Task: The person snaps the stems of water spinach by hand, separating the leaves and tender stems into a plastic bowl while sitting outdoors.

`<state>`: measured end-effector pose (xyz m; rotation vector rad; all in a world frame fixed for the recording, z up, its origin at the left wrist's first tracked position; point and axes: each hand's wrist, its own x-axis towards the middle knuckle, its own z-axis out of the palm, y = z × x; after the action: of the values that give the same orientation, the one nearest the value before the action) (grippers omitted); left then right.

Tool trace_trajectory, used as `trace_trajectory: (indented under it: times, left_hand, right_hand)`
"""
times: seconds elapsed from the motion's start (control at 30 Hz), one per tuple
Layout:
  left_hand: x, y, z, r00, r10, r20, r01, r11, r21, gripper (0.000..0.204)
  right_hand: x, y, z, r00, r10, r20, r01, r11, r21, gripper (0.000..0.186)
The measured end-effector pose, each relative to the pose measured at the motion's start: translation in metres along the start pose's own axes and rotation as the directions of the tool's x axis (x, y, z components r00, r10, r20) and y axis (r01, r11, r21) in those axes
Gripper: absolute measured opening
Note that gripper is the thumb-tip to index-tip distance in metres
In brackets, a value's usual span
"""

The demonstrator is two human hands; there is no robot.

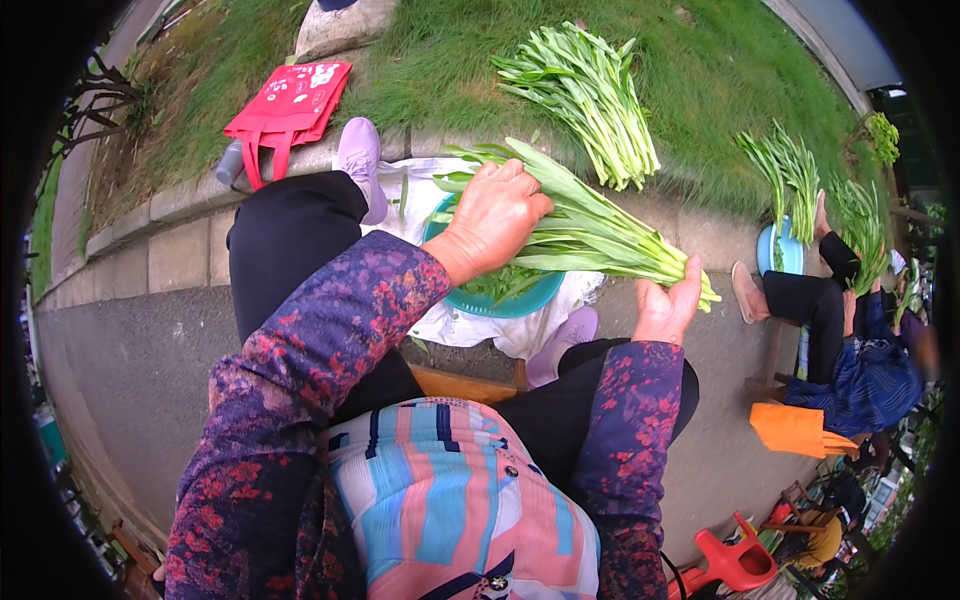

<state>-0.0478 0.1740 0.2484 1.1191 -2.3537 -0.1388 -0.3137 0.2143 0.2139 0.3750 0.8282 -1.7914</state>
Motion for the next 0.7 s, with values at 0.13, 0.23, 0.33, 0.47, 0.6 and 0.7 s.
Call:
trace_trajectory:
  times: [0.13, 0.23, 0.33, 0.47, 0.6, 0.7]
  left_hand:
    - [-0.003, 0.003, 0.002, 0.994, -0.085, 0.062, 0.083, 0.996, 0.036, 0.015]
    - [-0.003, 0.006, 0.001, 0.99, -0.14, 0.03, 0.14, 0.99, 0.0, 0.016]
    - [-0.002, 0.004, 0.003, 0.988, -0.154, 0.017, 0.155, 0.988, -0.024, 0.016]
    - [0.0, 0.003, 0.007, 0.991, -0.127, -0.04, 0.124, 0.99, -0.074, 0.014]
    - [-0.001, 0.004, 0.009, 0.993, -0.113, 0.019, 0.114, 0.993, -0.033, 0.012]
    - [-0.003, 0.005, 0.01, 0.992, -0.126, -0.006, 0.125, 0.989, -0.072, 0.009]
  right_hand:
    - [-0.003, 0.003, 0.005, 0.999, 0.008, -0.034, -0.008, 1.0, 0.019, 0.044]
    - [0.0, 0.001, 0.002, 1.0, 0.019, -0.013, -0.019, 1.0, 0.009, 0.045]
    - [-0.003, 0.003, 0.004, 0.999, 0.038, -0.013, -0.038, 0.999, 0.006, 0.046]
    - [-0.003, 0.003, 0.005, 0.998, 0.055, -0.007, -0.055, 0.998, 0.006, 0.046]
    - [-0.001, 0.005, 0.004, 0.999, 0.029, -0.03, -0.03, 0.999, -0.022, 0.045]
    - [-0.002, 0.009, 0.006, 0.999, 0.024, -0.026, -0.025, 0.999, -0.041, 0.048]
